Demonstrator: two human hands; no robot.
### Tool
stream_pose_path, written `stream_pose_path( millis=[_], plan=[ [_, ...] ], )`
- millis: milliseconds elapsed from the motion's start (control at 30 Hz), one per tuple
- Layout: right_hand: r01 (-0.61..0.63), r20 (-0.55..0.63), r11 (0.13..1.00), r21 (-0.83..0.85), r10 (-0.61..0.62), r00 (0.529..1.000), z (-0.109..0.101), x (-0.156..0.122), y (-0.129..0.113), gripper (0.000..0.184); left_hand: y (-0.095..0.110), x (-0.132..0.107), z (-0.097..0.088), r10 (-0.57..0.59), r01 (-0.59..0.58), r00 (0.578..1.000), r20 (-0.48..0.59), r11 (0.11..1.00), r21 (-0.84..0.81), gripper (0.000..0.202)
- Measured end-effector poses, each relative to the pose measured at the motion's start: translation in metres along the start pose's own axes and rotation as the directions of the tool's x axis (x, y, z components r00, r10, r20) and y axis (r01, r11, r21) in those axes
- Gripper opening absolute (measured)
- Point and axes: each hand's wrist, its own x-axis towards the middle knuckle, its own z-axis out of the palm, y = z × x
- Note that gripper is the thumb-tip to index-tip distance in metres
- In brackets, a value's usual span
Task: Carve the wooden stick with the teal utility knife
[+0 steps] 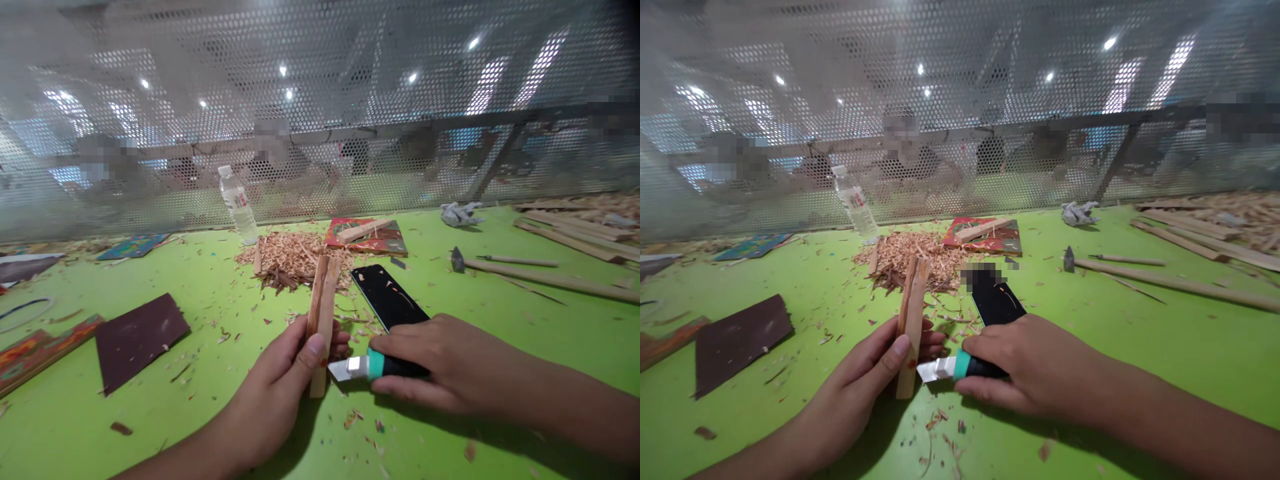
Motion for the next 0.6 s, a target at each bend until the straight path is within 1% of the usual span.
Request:
stream_pose_path(
  millis=[167,333,433,500,600],
  plan=[
    [0.018,-0.020,1.000,0.007,-0.018,1.000,-0.0008,-0.0013,-0.0011,0.038,0.0003,0.0001,0.0008,-0.002,0.001,1.000,-0.020,0.998,-0.057,0.041],
    [0.036,-0.070,0.999,0.019,-0.034,0.997,-0.0019,-0.0011,-0.0008,0.040,-0.0002,0.0009,0.0013,-0.040,0.013,0.993,-0.113,0.973,-0.230,0.034],
    [0.052,-0.105,0.999,0.015,-0.050,0.993,-0.0008,-0.0012,0.0013,0.042,0.0011,0.0021,0.0007,-0.053,0.016,0.992,-0.116,0.953,-0.303,0.033],
    [0.050,-0.102,0.999,0.015,-0.048,0.994,-0.0001,-0.0014,0.0020,0.042,0.0017,0.0032,-0.0005,-0.042,0.013,0.994,-0.102,0.963,-0.271,0.035],
    [0.031,-0.082,0.999,0.013,-0.030,0.996,0.0004,-0.0013,0.0022,0.042,0.0021,0.0052,-0.0048,0.038,-0.049,0.993,-0.114,0.994,-0.095,0.039]
  ],
)
